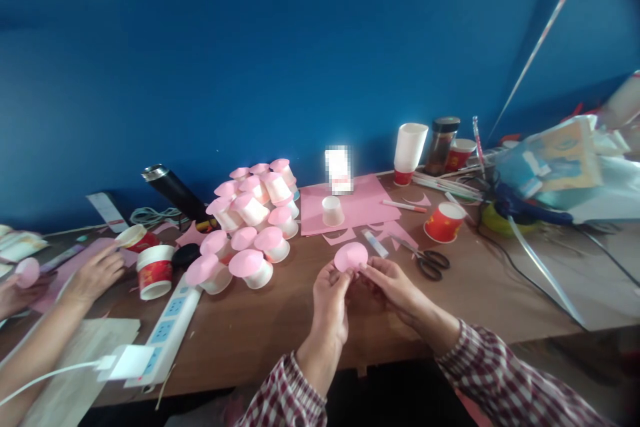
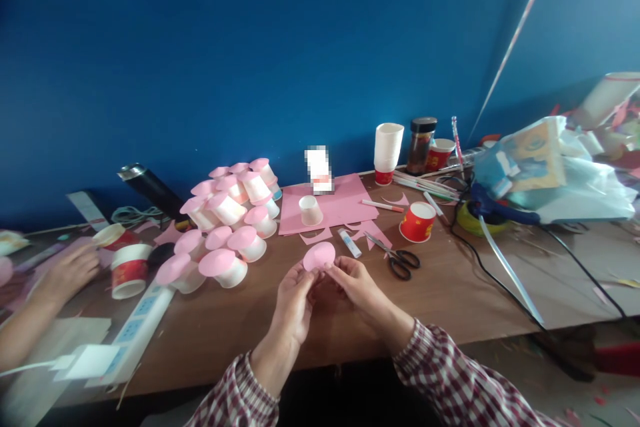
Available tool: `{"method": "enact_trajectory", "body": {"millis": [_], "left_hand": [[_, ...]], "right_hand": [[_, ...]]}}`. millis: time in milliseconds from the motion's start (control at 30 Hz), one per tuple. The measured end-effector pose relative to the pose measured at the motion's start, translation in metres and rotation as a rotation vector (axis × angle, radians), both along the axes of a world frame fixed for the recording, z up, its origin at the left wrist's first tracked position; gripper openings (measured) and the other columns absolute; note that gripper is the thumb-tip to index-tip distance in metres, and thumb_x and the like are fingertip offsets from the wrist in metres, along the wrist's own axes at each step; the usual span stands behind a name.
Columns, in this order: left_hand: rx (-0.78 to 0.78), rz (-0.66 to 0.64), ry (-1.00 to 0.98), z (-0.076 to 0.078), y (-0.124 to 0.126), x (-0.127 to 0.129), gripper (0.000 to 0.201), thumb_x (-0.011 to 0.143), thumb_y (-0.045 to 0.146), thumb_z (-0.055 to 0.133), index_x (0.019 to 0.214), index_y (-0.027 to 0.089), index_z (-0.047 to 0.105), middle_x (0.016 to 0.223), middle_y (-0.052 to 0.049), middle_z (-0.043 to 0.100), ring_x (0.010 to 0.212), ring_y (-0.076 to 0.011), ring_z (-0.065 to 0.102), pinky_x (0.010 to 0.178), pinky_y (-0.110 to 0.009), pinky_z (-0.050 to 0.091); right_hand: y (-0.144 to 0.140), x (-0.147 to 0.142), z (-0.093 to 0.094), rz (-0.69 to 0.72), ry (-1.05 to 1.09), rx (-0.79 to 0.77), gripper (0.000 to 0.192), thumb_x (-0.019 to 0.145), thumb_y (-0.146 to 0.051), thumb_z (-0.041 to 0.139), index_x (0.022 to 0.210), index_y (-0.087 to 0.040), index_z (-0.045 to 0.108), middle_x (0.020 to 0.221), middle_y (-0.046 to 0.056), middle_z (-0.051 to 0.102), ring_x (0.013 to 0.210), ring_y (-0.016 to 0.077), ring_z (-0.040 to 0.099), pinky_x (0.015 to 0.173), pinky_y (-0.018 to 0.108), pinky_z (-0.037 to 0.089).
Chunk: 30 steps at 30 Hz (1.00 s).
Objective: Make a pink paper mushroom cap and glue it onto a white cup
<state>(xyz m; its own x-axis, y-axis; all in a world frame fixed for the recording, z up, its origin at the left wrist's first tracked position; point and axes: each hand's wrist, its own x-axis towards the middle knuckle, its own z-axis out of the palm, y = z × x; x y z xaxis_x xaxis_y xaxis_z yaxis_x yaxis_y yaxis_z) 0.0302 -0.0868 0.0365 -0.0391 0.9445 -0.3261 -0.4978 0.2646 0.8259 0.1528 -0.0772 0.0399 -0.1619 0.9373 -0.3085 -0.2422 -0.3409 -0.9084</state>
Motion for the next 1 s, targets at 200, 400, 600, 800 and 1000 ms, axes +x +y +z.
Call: {"method": "enact_trajectory", "body": {"millis": [200,400,600,800,1000], "left_hand": [[0.0,0.012,0.077,0.003,-0.003,0.0,0.046,0.069,0.03,0.073,0.109,0.014,0.057,0.091,-0.008,0.067,0.075,-0.0119,0.061,0.062,-0.02,0.045],[-0.079,0.03,-0.018,0.009,-0.003,-0.004,0.037,0.072,0.03,0.069,0.105,0.014,0.058,0.09,-0.008,0.065,0.073,-0.0111,0.061,0.058,-0.019,0.044],[-0.028,0.01,-0.033,0.005,-0.003,-0.007,0.031,0.071,0.025,0.07,0.098,0.014,0.06,0.086,-0.006,0.064,0.067,-0.0076,0.057,0.057,-0.017,0.044],[-0.049,0.009,0.001,0.006,-0.006,-0.01,0.033,0.068,0.025,0.072,0.097,0.014,0.061,0.083,-0.004,0.064,0.063,-0.006,0.056,0.056,-0.016,0.044],[-0.018,0.013,0.206,-0.004,-0.005,-0.016,0.043,0.067,0.032,0.072,0.104,0.015,0.056,0.081,-0.004,0.065,0.064,-0.0094,0.058,0.053,-0.018,0.044]], "right_hand": [[-0.001,0.001,-0.002,0.003,0.063,-0.011,0.033,0.071,-0.042,0.069,0.066,-0.016,0.05,0.052,-0.007,0.046,0.043,0.0033,0.037,0.039,0.016,0.024],[0.0,0.002,-0.009,0.016,0.163,-0.064,0.032,0.07,-0.039,0.071,0.066,-0.016,0.049,0.054,-0.007,0.046,0.045,0.0031,0.038,0.041,0.016,0.025],[-0.004,0.005,-0.006,0.042,0.1,-0.031,0.032,0.071,-0.041,0.07,0.066,-0.016,0.05,0.052,-0.007,0.045,0.043,0.0028,0.036,0.04,0.016,0.024],[-0.007,0.011,0.0,0.019,-0.051,-0.025,0.036,0.069,-0.048,0.068,0.065,-0.018,0.047,0.048,-0.008,0.044,0.036,0.0023,0.034,0.033,0.016,0.02],[-0.001,0.014,-0.001,0.042,-0.309,0.127,0.029,0.078,-0.043,0.056,0.064,-0.019,0.049,0.046,-0.007,0.044,0.033,0.0041,0.036,0.03,0.016,0.026]]}}
